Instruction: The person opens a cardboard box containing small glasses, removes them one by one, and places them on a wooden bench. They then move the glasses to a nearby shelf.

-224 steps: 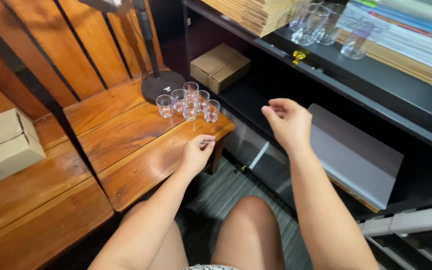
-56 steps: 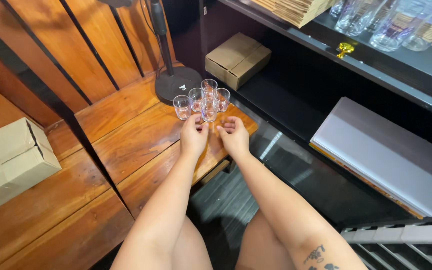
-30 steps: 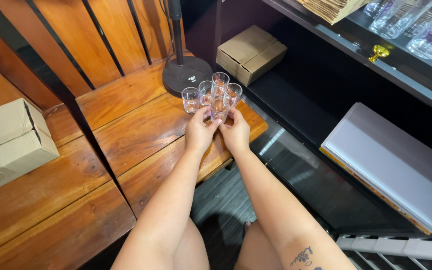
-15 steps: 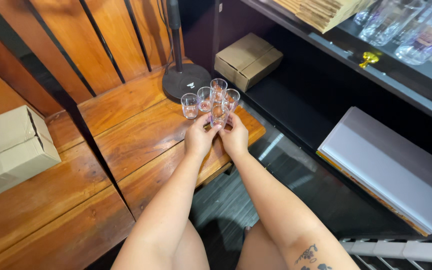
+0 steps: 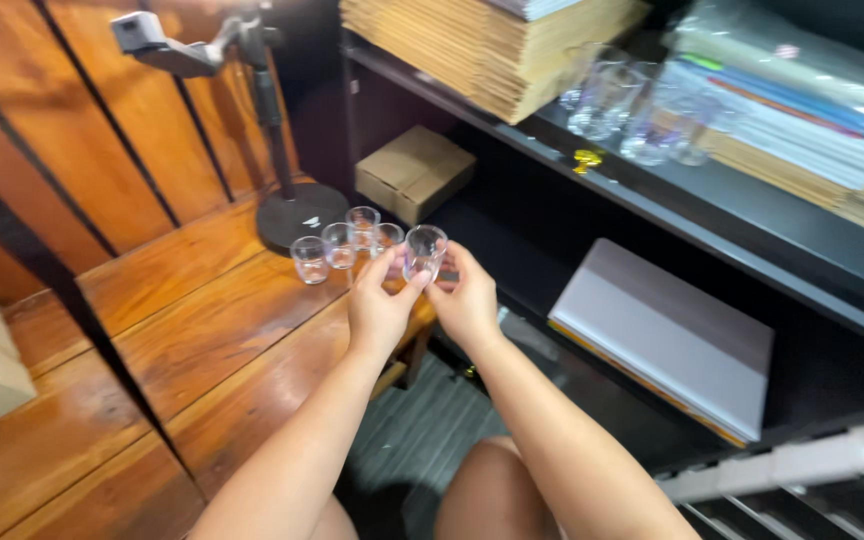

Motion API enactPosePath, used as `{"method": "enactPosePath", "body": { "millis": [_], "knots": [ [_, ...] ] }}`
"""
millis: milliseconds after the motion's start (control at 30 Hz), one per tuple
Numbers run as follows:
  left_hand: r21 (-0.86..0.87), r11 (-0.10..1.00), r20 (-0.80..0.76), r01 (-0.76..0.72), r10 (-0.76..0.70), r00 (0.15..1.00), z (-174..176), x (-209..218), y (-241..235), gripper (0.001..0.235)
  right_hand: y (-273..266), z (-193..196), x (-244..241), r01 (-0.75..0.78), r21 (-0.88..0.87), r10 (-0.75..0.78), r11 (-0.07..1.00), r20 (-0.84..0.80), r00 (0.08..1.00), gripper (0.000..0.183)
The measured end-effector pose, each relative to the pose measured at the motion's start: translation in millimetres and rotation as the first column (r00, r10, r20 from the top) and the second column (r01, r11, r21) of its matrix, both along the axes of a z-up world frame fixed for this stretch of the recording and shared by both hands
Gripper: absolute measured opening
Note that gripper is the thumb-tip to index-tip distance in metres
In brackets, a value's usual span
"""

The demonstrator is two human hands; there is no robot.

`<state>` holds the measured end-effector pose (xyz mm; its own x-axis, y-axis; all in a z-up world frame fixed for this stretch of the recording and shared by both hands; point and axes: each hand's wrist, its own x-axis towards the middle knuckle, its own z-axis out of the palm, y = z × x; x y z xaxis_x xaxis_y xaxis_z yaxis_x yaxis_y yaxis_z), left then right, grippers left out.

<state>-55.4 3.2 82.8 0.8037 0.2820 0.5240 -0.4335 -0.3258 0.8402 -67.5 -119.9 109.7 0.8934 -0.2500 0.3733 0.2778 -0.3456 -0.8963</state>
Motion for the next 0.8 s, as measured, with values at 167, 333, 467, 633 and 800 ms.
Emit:
{"method": "enactPosePath", "body": {
  "millis": [167,333,467,633,800],
  "knots": [
    [-0.035,0.992,0.013,0.121,-0.120,0.993,79.2,-31.2,-55.7,0.053,-58.1,70.4,-36.4,0.075,-0.044,-0.069,0.996,0.134,0.989,0.063],
    [0.001,0.977,0.151,0.211,-0.209,0.966,125.0,-35.0,-121.8,0.053,-119.5,130.7,-67.9,0.193,-0.089,-0.162,0.977,0.276,0.948,0.056],
    [0.058,0.955,0.255,0.292,-0.297,0.920,159.3,-49.6,-171.8,0.053,-172.9,162.8,-81.0,0.290,-0.113,-0.231,0.950,0.368,0.901,0.058],
    [0.178,0.896,0.244,0.406,-0.440,0.864,180.8,-51.1,-218.2,0.058,-230.4,186.1,-89.0,0.417,-0.158,-0.328,0.895,0.400,0.856,0.057],
    [0.423,0.803,0.226,0.419,-0.542,0.810,198.4,-41.7,-245.7,0.045,-256.6,207.3,-101.5,0.552,-0.293,-0.452,0.780,0.347,0.822,0.060]
  ]
}}
